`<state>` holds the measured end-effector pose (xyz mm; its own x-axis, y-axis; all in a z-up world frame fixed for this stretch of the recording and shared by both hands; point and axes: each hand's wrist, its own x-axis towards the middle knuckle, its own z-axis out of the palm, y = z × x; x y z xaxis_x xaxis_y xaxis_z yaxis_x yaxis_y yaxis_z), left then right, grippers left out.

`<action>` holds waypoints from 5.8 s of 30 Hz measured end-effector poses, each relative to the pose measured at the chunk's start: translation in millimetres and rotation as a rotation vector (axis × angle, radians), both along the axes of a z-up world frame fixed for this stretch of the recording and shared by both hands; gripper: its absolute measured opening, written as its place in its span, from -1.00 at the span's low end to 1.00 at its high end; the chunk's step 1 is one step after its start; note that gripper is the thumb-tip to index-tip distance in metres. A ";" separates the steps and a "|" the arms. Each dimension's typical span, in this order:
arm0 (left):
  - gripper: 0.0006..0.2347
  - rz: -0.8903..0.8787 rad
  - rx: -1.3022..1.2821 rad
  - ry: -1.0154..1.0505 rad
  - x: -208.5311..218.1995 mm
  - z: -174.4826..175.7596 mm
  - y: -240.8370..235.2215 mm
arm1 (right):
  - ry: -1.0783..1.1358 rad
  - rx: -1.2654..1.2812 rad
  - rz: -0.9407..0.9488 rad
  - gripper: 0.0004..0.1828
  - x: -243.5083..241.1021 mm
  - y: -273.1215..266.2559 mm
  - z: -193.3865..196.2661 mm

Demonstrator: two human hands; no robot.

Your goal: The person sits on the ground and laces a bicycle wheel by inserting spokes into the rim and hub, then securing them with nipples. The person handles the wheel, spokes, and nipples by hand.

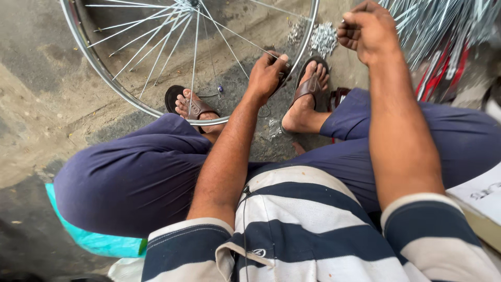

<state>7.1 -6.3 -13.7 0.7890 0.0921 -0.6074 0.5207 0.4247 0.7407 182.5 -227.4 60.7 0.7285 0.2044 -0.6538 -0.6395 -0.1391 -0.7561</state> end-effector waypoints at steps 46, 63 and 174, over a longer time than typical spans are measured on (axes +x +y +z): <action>-0.62 -0.108 0.095 0.104 3.4 1.3 -1.8 | -0.393 -0.050 0.267 -0.64 -119.0 57.3 -12.3; -0.64 -0.066 0.007 0.073 1.1 0.1 1.0 | -0.315 -0.100 0.336 -0.85 -122.7 47.6 -33.6; -0.73 -0.164 0.304 0.123 -2.5 16.9 -1.6 | 0.003 -1.346 0.300 -0.76 -53.3 -61.9 -179.8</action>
<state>4.6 -7.9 3.2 0.7308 0.1616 -0.6632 0.6568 0.0979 0.7477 129.2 -289.3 -119.1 0.7677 -0.4333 -0.4722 -0.4567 -0.8868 0.0712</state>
